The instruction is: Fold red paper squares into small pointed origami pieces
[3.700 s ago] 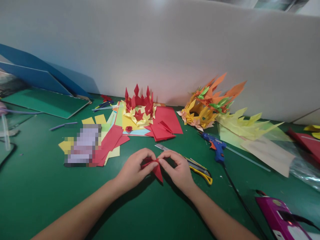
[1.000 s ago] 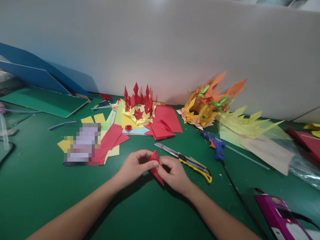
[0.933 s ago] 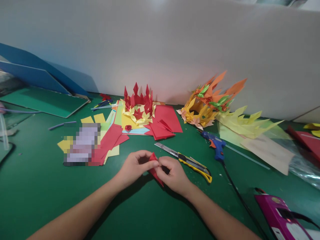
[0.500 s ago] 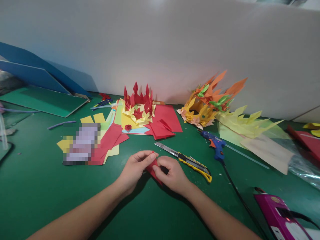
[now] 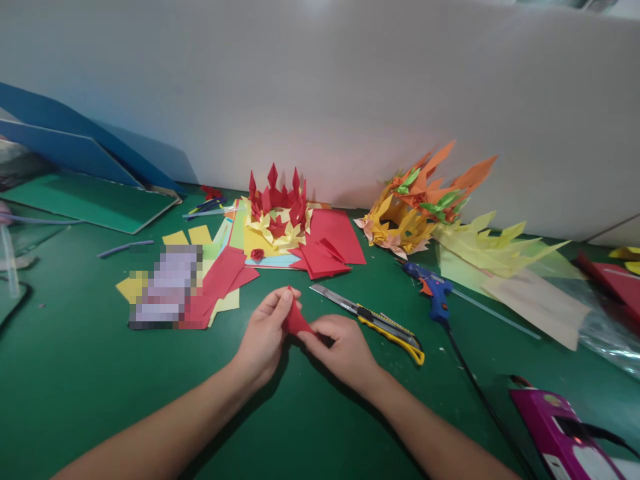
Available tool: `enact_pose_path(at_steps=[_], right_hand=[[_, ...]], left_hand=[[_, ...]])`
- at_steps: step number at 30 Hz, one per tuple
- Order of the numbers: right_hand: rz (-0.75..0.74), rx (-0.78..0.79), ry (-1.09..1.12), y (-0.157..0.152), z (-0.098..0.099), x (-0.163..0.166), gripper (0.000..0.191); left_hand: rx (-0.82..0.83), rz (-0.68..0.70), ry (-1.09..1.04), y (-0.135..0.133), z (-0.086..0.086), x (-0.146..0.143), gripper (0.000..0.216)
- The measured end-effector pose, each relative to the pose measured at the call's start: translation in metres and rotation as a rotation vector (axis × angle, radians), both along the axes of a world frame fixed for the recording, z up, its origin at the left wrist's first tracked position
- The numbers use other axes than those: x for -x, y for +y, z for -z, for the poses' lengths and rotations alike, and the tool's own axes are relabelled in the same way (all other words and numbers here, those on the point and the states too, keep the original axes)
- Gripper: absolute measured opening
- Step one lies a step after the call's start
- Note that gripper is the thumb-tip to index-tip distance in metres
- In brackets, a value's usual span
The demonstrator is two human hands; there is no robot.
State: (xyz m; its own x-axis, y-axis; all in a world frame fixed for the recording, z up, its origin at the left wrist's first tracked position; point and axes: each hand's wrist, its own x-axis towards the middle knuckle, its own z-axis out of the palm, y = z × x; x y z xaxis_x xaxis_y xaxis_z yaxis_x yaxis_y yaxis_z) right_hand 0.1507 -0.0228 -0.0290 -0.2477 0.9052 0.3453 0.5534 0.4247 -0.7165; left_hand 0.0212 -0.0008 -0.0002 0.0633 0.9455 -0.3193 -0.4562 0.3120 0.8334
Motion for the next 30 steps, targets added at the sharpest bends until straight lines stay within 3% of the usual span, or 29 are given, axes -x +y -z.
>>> enact_pose_path(at_steps=[3,7,10,18,23,27,30], right_hand=[[0.015,-0.025,-0.021,-0.002,-0.001,0.002,0.038],[0.028,-0.054,-0.024,-0.004,-0.002,0.005,0.04],[-0.004,0.008,0.017,-0.007,-0.005,0.007,0.039],[-0.086,0.28,0.3,-0.016,-0.01,0.011,0.035],[-0.147,0.305,0.344,-0.015,-0.01,0.008,0.027],[-0.05,0.357,0.488,-0.008,-0.007,0.004,0.029],[-0.012,0.391,0.665,-0.003,-0.003,0.003,0.019]], left_hand=[[-0.127,-0.033,0.101,0.0,0.002,0.0,0.032],[-0.366,0.004,0.386,0.002,0.005,0.003,0.022],[-0.407,-0.054,0.534,0.002,0.006,0.004,0.019],[-0.464,-0.102,0.622,0.004,0.005,0.006,0.017],[-0.543,-0.35,0.564,0.029,0.003,0.024,0.015],[-0.447,-0.132,0.498,0.032,0.007,0.028,0.019],[-0.377,0.069,0.413,0.026,0.011,0.022,0.025]])
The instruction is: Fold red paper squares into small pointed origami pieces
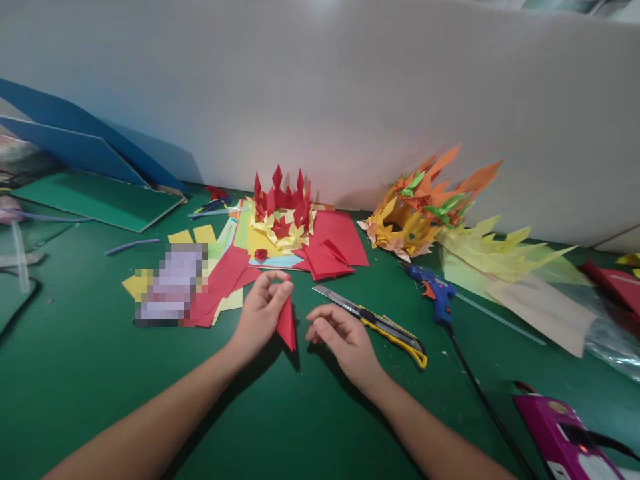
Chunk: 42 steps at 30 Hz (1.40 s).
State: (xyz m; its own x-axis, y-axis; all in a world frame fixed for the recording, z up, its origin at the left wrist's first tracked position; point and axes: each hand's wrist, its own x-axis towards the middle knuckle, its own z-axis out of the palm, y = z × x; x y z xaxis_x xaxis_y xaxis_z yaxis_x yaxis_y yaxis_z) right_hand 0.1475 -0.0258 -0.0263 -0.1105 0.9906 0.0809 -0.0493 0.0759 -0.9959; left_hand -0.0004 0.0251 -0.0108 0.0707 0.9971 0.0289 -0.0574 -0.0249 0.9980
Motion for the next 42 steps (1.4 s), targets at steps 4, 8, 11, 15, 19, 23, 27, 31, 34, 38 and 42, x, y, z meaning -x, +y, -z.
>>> enact_pose_path(at_steps=[4,8,11,15,19,23,27,31,34,38,42], right_hand=[[0.007,0.039,0.167,0.003,0.005,0.0,0.035],[-0.013,0.035,0.138,0.006,0.005,-0.002,0.041],[-0.01,-0.015,0.075,0.007,0.003,-0.004,0.03],[0.021,-0.006,0.06,0.007,0.002,-0.006,0.023],[0.083,0.027,0.082,0.009,0.001,-0.007,0.025],[0.163,0.028,0.082,0.012,0.001,-0.009,0.025],[0.203,-0.014,0.046,0.012,0.002,-0.01,0.023],[0.229,-0.045,0.008,0.011,0.002,-0.01,0.02],[0.243,-0.084,-0.038,0.011,0.002,-0.011,0.016],[0.283,-0.221,-0.158,0.01,0.0,-0.012,0.011],[0.322,-0.296,-0.26,0.01,0.0,-0.014,0.006]], left_hand=[[0.043,0.158,0.02,-0.007,0.001,-0.007,0.026],[0.071,0.218,0.055,-0.01,-0.003,-0.008,0.021],[0.095,0.241,0.082,-0.009,-0.005,-0.007,0.018],[0.147,0.213,0.031,-0.009,-0.004,-0.006,0.02],[0.26,0.126,-0.074,-0.009,-0.005,-0.005,0.031],[0.326,0.13,-0.174,-0.01,-0.009,-0.004,0.033],[0.364,0.185,-0.227,-0.011,-0.013,-0.003,0.028],[0.431,0.183,-0.3,-0.01,-0.014,-0.001,0.027],[0.457,0.184,-0.278,-0.009,-0.011,0.0,0.023],[0.489,0.167,-0.191,-0.009,-0.009,0.0,0.022],[0.418,0.133,-0.083,-0.01,-0.009,-0.002,0.018]])
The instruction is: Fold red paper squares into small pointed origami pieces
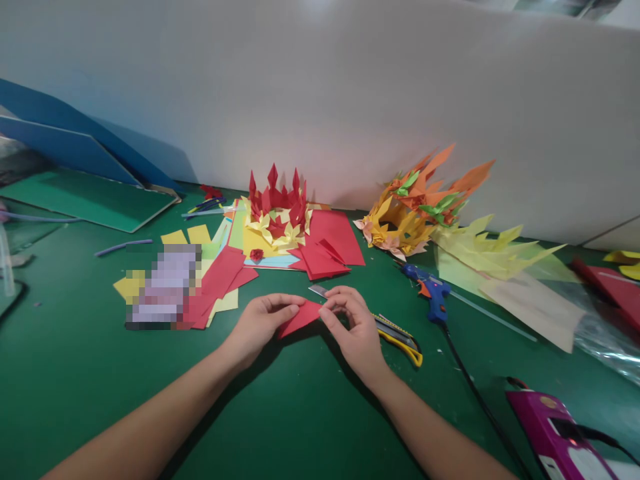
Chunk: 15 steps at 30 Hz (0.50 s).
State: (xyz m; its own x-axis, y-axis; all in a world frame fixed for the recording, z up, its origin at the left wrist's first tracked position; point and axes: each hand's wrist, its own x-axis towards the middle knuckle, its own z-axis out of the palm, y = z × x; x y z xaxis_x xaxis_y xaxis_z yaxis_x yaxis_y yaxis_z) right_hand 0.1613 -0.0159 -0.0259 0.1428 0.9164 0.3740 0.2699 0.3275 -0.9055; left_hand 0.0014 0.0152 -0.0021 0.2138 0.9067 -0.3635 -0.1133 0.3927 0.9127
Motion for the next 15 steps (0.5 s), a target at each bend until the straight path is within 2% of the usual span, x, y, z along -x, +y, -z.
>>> enact_pose_path(at_steps=[4,5,9,11,15], right_hand=[[-0.033,-0.04,-0.027,0.0004,0.0028,-0.0005,0.002],[-0.04,-0.041,-0.019,0.0003,0.0041,-0.0001,0.006],[-0.079,0.027,0.022,-0.0015,0.0091,0.0026,0.04],[-0.104,0.053,0.026,-0.0022,0.0101,0.0034,0.038],[-0.15,0.032,0.016,-0.0021,0.0083,0.0031,0.02]], left_hand=[[0.022,-0.016,-0.027,0.0003,-0.0015,-0.0012,0.017],[0.048,-0.025,-0.055,0.0004,-0.0022,-0.0014,0.017],[0.126,-0.021,-0.149,0.0005,-0.0043,-0.0015,0.015],[0.144,0.008,-0.176,0.0001,-0.0044,-0.0013,0.014],[0.188,0.034,-0.201,-0.0002,-0.0032,-0.0009,0.008]])
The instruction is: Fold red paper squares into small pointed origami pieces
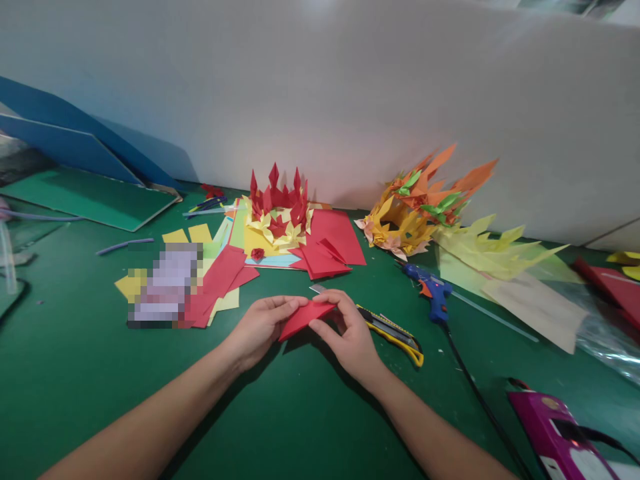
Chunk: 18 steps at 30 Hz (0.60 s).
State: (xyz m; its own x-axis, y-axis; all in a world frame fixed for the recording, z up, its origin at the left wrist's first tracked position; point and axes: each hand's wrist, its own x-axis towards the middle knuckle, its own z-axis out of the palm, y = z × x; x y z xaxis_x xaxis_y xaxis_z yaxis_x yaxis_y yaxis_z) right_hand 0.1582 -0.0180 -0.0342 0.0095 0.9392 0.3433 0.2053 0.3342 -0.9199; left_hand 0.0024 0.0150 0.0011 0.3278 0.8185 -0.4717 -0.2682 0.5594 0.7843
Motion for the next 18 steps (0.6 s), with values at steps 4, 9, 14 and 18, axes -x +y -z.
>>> enact_pose_path(at_steps=[4,9,14,18], right_hand=[[-0.041,0.023,0.062,0.0006,-0.0039,0.0002,0.017],[-0.083,0.015,0.109,-0.0004,-0.0075,0.0004,0.015],[-0.147,-0.002,0.141,-0.0011,-0.0102,-0.0006,0.012],[-0.17,-0.018,0.143,-0.0003,-0.0106,-0.001,0.012]], left_hand=[[0.045,0.011,-0.049,0.0005,0.0007,0.0005,0.007],[0.073,0.076,-0.103,0.0,0.0018,0.0024,0.009],[0.091,0.07,-0.084,-0.0003,0.0036,0.0038,0.011],[0.092,0.062,-0.068,-0.0011,0.0034,0.0031,0.012]])
